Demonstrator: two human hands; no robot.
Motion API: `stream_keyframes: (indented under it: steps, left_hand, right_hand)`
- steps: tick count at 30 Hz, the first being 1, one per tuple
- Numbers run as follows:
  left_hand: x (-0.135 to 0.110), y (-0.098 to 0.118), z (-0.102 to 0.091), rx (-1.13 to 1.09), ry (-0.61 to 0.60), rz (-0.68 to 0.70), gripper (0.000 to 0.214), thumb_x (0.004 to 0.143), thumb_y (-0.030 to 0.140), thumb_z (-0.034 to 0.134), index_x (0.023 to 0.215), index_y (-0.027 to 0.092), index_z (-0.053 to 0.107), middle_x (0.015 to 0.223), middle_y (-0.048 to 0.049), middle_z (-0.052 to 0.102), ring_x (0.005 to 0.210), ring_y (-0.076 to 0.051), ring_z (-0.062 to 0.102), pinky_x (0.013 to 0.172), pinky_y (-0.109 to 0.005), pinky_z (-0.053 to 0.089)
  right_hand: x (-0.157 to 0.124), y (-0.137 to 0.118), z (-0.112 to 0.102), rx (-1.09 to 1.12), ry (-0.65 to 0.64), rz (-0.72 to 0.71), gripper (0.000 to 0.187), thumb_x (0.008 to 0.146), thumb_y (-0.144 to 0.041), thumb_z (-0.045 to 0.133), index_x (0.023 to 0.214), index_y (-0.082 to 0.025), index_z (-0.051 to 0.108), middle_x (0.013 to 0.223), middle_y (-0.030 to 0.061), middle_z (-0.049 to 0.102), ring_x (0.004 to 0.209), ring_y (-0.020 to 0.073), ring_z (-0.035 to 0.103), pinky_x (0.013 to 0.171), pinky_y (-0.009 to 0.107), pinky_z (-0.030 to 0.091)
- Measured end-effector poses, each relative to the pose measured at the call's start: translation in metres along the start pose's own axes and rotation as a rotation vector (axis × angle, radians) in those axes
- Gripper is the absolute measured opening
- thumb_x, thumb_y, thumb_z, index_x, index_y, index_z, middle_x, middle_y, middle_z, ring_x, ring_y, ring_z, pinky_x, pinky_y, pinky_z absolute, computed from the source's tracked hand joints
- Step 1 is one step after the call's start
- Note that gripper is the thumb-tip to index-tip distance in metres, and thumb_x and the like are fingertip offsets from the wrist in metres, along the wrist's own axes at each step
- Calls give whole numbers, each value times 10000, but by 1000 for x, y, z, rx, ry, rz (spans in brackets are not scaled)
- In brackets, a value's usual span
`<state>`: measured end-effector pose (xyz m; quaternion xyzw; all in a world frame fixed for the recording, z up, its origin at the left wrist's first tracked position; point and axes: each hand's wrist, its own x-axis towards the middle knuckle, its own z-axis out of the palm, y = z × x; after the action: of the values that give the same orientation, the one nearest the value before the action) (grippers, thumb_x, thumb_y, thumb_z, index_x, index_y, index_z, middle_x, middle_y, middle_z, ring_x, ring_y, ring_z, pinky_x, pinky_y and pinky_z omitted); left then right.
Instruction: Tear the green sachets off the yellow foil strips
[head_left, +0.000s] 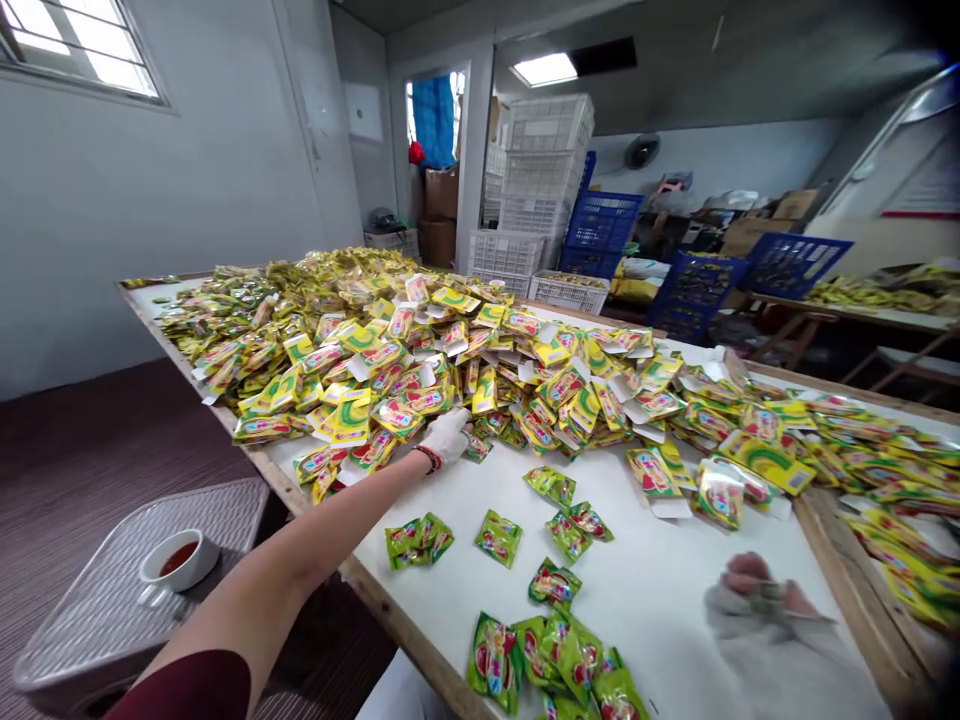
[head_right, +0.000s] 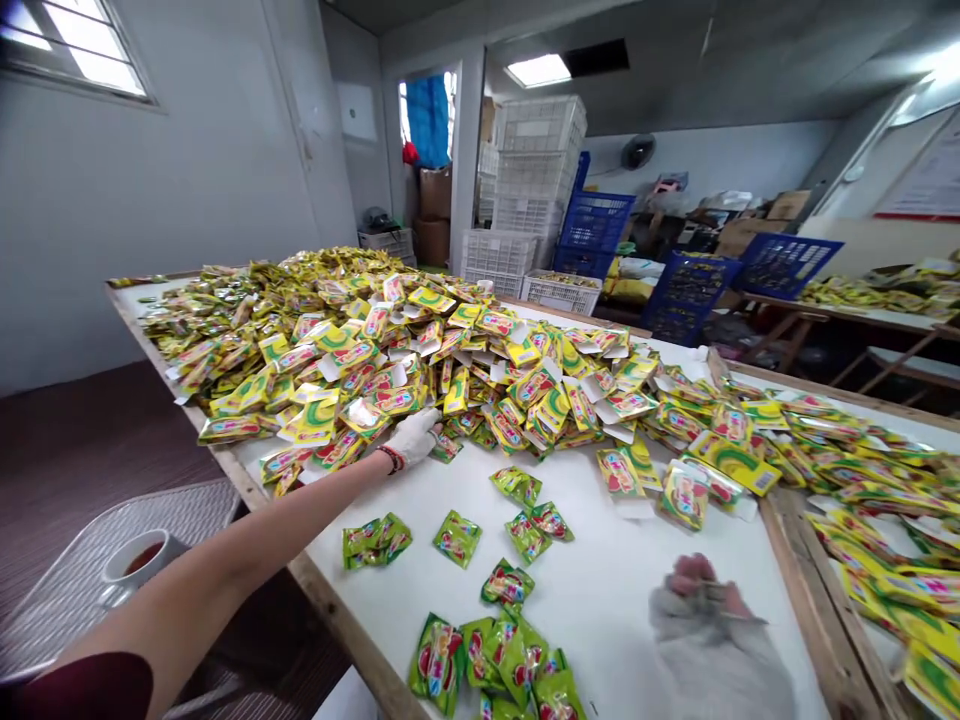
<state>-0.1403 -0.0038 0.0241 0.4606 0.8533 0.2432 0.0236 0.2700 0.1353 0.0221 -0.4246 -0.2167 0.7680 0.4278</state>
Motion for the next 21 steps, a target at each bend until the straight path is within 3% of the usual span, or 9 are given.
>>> stream_keyframes:
  steps: [3, 6, 9, 12, 16, 19, 21]
  left_hand:
    - [33, 5, 11, 22, -10, 19, 424, 858, 435, 498, 1253, 282, 512, 1278, -71, 551, 1130, -263, 547, 940, -362, 439]
    - [67, 23, 26, 29, -3, 22, 648, 766, 570, 570, 1341, 300, 442, 1412, -73, 440, 1281, -307, 421, 1035, -386, 370]
    - [98, 37, 38, 28, -26, -43, 799, 698, 606, 610, 1385, 249, 411, 1426, -122, 416, 1316, -347, 376, 1047, -401, 357]
    - [113, 39, 43, 35, -85, -112, 792, 707, 596, 586, 1395, 247, 406, 1404, -141, 450, 1234, -352, 476, 964, -400, 428]
    - [95, 39, 39, 80, -126, -91, 687, 741, 576, 551, 1360, 299, 442, 1341, -113, 529, 1155, -319, 546, 918, -382, 449]
    - [53, 51, 35, 116, -147, 2, 561, 765, 572, 524, 1264, 315, 523, 1206, -85, 620, 1074, -295, 590, 877, -371, 462]
    - [16, 66, 35, 132, -168, 79, 510, 770, 572, 523, 1199, 300, 569, 1092, -85, 658, 1010, -291, 612, 857, -375, 465]
  right_hand:
    - [14, 17, 11, 92, -70, 70, 125, 803, -255, 610, 918, -227, 652, 735, 23, 689, 520, 122, 589, 418, 249, 486]
    - [21, 28, 15, -30, -199, 88, 324, 639, -277, 785, 934, -237, 659, 764, 1, 714, 549, 138, 619, 433, 245, 487]
    - [14, 31, 19, -97, -199, 160, 423, 524, -278, 859, 896, -236, 662, 742, -1, 714, 549, 157, 632, 471, 275, 514]
    - [0, 31, 30, -103, -148, 144, 469, 468, -280, 884, 876, -225, 658, 708, -3, 702, 520, 140, 614, 466, 248, 502]
    - [-19, 33, 45, -167, -180, 109, 537, 433, -305, 900, 896, -202, 648, 710, 7, 688, 530, 134, 603, 486, 232, 490]
    - [-27, 41, 50, -316, -258, 25, 498, 540, -410, 850, 933, -195, 635, 733, 12, 674, 559, 138, 598, 493, 233, 466]
    - [-31, 51, 51, -511, -307, -103, 445, 656, -478, 763, 965, -185, 631, 776, 30, 672, 597, 152, 601, 515, 253, 465]
